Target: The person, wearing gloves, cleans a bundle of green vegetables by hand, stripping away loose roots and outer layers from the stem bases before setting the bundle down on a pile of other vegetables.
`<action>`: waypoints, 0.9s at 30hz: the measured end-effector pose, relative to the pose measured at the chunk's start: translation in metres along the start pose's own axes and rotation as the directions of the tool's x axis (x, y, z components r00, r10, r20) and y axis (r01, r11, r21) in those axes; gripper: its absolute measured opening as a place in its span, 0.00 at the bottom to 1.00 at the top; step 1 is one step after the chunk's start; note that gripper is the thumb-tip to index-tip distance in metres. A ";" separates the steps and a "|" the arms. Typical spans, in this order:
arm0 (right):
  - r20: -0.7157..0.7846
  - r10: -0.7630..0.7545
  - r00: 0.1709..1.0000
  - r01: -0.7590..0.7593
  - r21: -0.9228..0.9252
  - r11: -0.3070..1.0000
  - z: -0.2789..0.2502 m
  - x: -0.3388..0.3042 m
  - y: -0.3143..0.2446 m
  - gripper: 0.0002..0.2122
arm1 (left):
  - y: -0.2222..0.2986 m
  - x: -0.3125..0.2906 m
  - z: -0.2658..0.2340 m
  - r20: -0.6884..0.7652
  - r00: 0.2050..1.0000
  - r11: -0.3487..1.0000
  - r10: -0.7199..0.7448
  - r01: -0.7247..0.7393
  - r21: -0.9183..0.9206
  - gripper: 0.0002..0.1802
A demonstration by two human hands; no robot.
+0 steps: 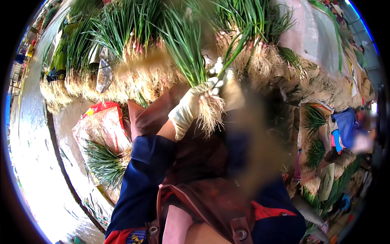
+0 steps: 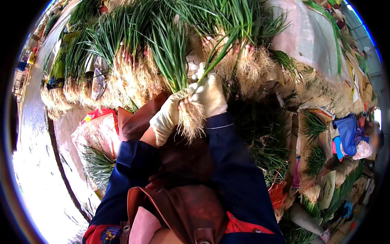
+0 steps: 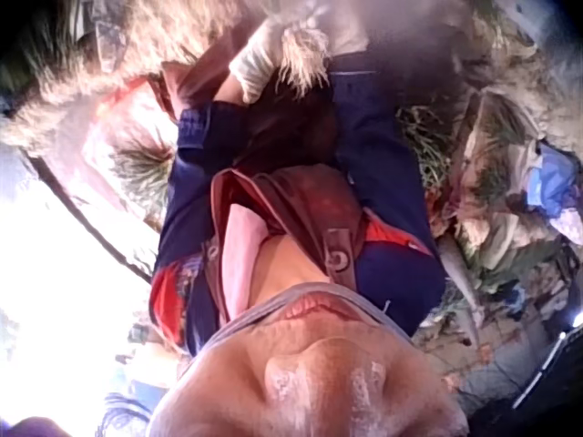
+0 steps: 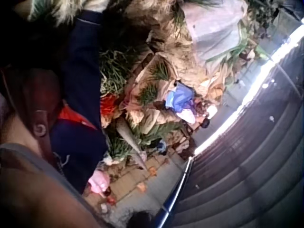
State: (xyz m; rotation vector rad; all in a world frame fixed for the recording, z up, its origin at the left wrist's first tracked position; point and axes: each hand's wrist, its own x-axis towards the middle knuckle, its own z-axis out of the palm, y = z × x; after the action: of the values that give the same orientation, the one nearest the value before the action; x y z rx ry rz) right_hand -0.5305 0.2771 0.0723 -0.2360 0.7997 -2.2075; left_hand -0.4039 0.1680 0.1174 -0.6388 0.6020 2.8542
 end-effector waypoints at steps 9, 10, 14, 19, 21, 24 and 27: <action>-0.072 0.361 0.930 0.063 -0.935 -0.350 0.001 -0.030 0.015 0.17 | 0.077 -0.054 0.037 0.532 0.817 0.892 0.224 0.048 -0.449 0.17; -0.130 0.314 0.940 -0.029 -0.951 -0.308 0.043 -0.028 -0.026 0.18 | 0.078 -0.058 0.047 0.384 0.861 0.865 0.333 -0.117 -0.488 0.17; -0.155 -0.368 0.917 -0.250 -0.941 -0.228 0.075 0.020 -0.058 0.06 | 0.089 -0.031 0.022 0.425 0.778 0.881 0.464 -0.353 -0.315 0.24; 0.069 -0.289 0.955 -0.228 -0.455 -0.861 -0.009 0.102 -0.104 0.12 | 0.058 0.007 0.029 0.193 0.919 0.939 0.343 -0.342 -0.039 0.24; -0.093 -0.328 0.940 -0.323 -0.549 -0.771 0.051 0.087 -0.094 0.13 | 0.058 0.012 -0.007 0.018 0.938 0.932 0.346 -0.346 0.104 0.20; 0.044 -0.432 0.901 -0.265 -0.733 -0.627 0.088 0.028 -0.092 0.09 | 0.052 0.009 0.012 -0.166 0.931 0.944 0.326 -0.312 0.107 0.18; 0.084 -0.363 0.928 -0.018 -0.963 -0.270 0.078 -0.011 -0.057 0.07 | 0.044 0.019 0.014 -0.057 0.982 0.983 0.181 -0.180 0.014 0.12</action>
State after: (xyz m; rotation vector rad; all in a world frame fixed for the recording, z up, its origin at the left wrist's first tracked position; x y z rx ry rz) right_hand -0.5262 0.2776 0.1694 -0.9296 2.8346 -1.0532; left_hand -0.4363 0.1351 0.1365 -0.7012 0.7153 3.0073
